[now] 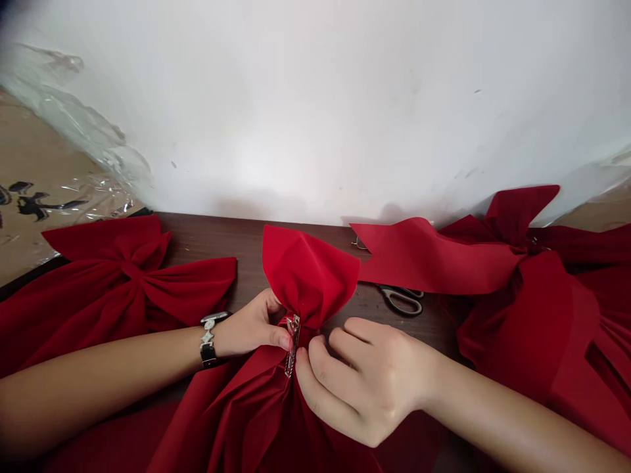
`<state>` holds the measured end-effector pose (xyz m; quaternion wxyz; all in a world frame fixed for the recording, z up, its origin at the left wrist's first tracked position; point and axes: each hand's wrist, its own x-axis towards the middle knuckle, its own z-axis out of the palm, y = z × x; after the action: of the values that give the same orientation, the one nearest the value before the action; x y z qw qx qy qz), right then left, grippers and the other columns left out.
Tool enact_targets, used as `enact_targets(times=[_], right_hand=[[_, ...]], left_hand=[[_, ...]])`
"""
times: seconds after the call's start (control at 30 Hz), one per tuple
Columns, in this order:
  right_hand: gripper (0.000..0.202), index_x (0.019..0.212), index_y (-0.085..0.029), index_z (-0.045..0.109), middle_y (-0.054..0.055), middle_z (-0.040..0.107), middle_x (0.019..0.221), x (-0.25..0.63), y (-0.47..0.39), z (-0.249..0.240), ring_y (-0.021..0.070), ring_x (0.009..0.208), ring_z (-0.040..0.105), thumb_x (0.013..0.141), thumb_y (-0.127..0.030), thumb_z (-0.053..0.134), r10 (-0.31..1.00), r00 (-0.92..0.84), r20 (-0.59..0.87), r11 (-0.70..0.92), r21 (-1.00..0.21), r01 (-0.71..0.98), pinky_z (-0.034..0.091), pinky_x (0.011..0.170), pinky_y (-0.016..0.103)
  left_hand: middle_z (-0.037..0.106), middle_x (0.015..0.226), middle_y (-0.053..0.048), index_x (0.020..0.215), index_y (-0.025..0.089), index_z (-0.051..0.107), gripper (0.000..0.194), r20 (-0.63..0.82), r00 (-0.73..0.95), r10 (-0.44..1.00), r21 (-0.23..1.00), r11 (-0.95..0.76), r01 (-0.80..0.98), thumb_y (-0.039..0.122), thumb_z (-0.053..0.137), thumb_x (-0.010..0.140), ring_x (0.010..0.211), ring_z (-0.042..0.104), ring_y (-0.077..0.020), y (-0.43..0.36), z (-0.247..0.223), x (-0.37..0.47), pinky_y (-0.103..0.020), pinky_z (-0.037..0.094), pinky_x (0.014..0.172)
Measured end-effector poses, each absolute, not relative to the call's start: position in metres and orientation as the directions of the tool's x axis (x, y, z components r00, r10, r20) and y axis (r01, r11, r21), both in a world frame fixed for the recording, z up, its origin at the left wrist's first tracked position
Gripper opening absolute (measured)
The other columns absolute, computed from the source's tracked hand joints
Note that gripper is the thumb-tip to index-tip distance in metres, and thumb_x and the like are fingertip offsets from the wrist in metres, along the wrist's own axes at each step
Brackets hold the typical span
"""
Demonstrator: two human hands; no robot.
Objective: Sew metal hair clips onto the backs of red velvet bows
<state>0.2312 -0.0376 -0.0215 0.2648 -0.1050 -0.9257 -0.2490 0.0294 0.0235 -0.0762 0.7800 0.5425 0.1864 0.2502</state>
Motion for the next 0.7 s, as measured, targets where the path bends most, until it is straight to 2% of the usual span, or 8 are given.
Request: enact_targets(times=[0.2, 0.33, 0.47, 0.57, 0.7], right_hand=[[0.006, 0.083, -0.011, 0.07, 0.005, 0.069, 0.07, 0.234, -0.039, -0.023, 0.0121, 0.052, 0.055, 0.081, -0.01, 0.065, 0.129, -0.753, 0.646, 0.843, 0.328, 0.426, 0.04, 0.045, 0.03], [0.0, 0.082, -0.012, 0.066, 0.003, 0.067, 0.068, 0.231, -0.038, -0.027, 0.0116, 0.053, 0.055, 0.082, -0.012, 0.066, 0.26, -0.695, 0.67, 0.842, 0.195, 0.503, 0.041, 0.051, 0.03], [0.01, 0.077, -0.015, 0.062, 0.001, 0.064, 0.065, 0.225, -0.041, -0.028, 0.0116, 0.054, 0.055, 0.087, -0.018, 0.062, 0.454, -0.631, 0.629, 0.801, 0.022, 0.599, 0.039, 0.053, 0.029], [0.014, 0.08, -0.015, 0.062, 0.0, 0.06, 0.062, 0.22, -0.045, -0.028, 0.0122, 0.052, 0.052, 0.092, -0.017, 0.054, 0.525, -0.631, 0.571, 0.774, -0.011, 0.634, 0.035, 0.053, 0.029], [0.021, 0.076, -0.015, 0.061, 0.001, 0.059, 0.062, 0.217, -0.05, -0.031, 0.0128, 0.05, 0.048, 0.092, -0.013, 0.048, 0.595, -0.623, 0.508, 0.753, -0.082, 0.653, 0.033, 0.052, 0.029]], left_hand=[[0.064, 0.073, 0.001, 0.077, 0.012, 0.066, 0.036, -0.062, 0.803, 0.592, 0.916, 0.353, -0.19, 0.033, 0.087, 0.057, 0.071, 0.057, -0.0113, 0.024, -0.073, 0.027, -0.024, 0.045, 0.075], [0.065, 0.076, 0.001, 0.081, 0.012, 0.065, 0.036, -0.014, 0.794, 0.608, 0.907, 0.342, -0.246, 0.028, 0.087, 0.058, 0.076, 0.059, -0.0115, 0.023, -0.072, 0.028, -0.022, 0.045, 0.075], [0.066, 0.078, 0.001, 0.082, 0.013, 0.064, 0.035, -0.02, 0.776, 0.631, 0.901, 0.347, -0.259, 0.022, 0.087, 0.057, 0.072, 0.059, -0.0106, 0.022, -0.072, 0.029, -0.022, 0.046, 0.074], [0.065, 0.076, 0.002, 0.081, 0.013, 0.063, 0.034, -0.021, 0.757, 0.653, 0.916, 0.317, -0.248, 0.021, 0.086, 0.056, 0.07, 0.057, -0.0103, 0.022, -0.07, 0.029, -0.024, 0.046, 0.076], [0.063, 0.075, 0.003, 0.079, 0.013, 0.062, 0.035, -0.009, 0.733, 0.68, 0.943, 0.249, -0.219, 0.024, 0.086, 0.056, 0.07, 0.056, -0.0105, 0.022, -0.068, 0.029, -0.025, 0.046, 0.075]])
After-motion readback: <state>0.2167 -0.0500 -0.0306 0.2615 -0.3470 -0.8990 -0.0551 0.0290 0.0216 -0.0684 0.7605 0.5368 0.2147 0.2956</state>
